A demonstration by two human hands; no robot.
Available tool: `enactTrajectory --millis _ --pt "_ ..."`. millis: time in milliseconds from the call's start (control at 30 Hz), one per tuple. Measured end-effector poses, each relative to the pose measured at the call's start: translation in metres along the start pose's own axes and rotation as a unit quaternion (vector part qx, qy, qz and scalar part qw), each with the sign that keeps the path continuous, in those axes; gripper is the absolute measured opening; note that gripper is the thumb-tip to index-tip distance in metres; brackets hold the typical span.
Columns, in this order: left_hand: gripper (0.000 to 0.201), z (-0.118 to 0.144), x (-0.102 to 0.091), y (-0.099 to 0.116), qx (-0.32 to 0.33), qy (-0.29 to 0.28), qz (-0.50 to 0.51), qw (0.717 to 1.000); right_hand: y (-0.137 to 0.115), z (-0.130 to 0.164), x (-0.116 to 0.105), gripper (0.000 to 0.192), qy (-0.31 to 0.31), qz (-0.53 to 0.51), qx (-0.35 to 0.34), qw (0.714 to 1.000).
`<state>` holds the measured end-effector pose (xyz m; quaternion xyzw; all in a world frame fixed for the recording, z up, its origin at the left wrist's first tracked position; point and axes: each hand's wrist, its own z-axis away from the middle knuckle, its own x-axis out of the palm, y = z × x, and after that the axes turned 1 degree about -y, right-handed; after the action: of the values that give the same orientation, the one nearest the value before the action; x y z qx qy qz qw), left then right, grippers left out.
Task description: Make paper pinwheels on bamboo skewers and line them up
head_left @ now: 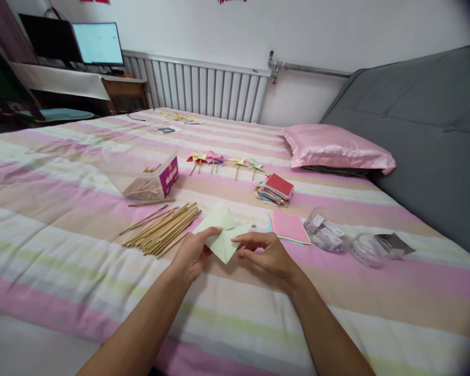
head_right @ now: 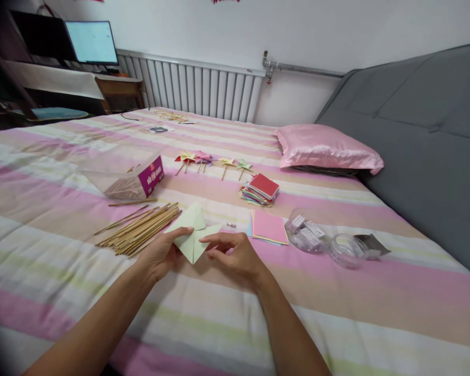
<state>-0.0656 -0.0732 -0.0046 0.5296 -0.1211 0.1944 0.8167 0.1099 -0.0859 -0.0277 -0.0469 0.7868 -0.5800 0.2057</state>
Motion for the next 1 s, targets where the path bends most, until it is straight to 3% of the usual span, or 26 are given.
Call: enactTrajectory --millis 167,533,1000 --pt "0.027 0.002 0.001 -0.004 -0.017 -0.023 -0.010 1.000 0.004 -0.001 0.000 0.016 0.021 0.001 -0.008 1.000" --pt "0.023 0.014 0.009 -0.011 0.047 -0.056 0.012 0.997 -0.005 -0.003 0.008 0.016 0.073 -0.083 0.017 0.994" --pt "0.028 0.013 0.010 -0.019 0.086 -0.030 -0.063 0.994 -0.006 -0.004 0.014 0.020 0.152 -0.083 0.051 0.984"
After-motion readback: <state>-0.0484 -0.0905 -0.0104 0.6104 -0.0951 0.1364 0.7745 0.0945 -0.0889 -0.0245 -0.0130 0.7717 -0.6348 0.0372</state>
